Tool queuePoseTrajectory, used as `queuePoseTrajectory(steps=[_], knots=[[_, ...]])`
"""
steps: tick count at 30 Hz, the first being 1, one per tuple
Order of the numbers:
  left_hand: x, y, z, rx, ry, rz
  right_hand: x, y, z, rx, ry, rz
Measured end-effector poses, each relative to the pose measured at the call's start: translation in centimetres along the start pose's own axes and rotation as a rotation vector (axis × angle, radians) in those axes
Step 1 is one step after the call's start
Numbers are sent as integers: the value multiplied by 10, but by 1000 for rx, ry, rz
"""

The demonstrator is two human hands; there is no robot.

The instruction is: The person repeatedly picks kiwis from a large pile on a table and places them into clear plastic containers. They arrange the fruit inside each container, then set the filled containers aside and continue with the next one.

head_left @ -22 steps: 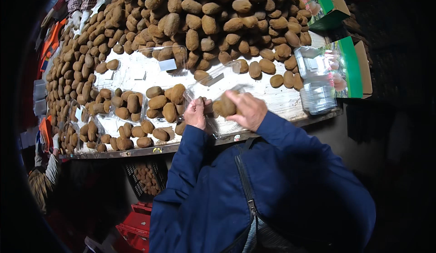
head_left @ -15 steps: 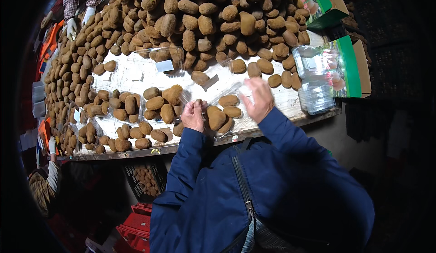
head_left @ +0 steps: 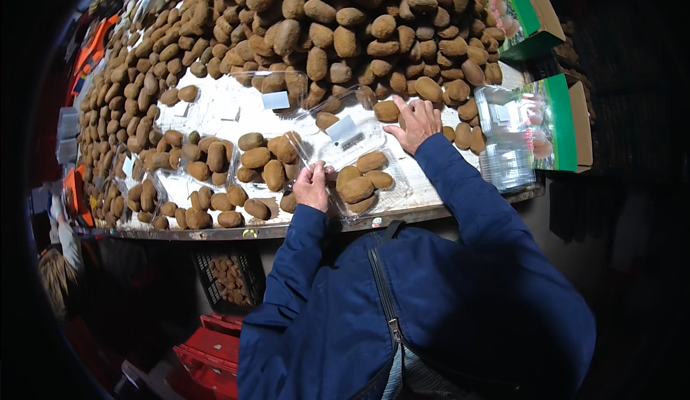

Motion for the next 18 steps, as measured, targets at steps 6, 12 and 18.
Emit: queuePoseTrajectory(steps=[6,12,18], knots=[[-1,1,2,-2,-27,51,-11,7,20,-100,11,-38],[-17,-4,6,20,-58,-28,-21,-49,-6,34,-49,238],[-18,-6,9,39,-6,-45,-41,-73,-45,73,-67,304]])
Point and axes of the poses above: each hand's wrist, its own z-axis towards the middle knuckle, its own y-axis out of the palm, x = y × z, the point moved 6 cm from there along z, towards the middle knuckle, and after that the axes turned 2 degrees about y, right-handed, at the moved point
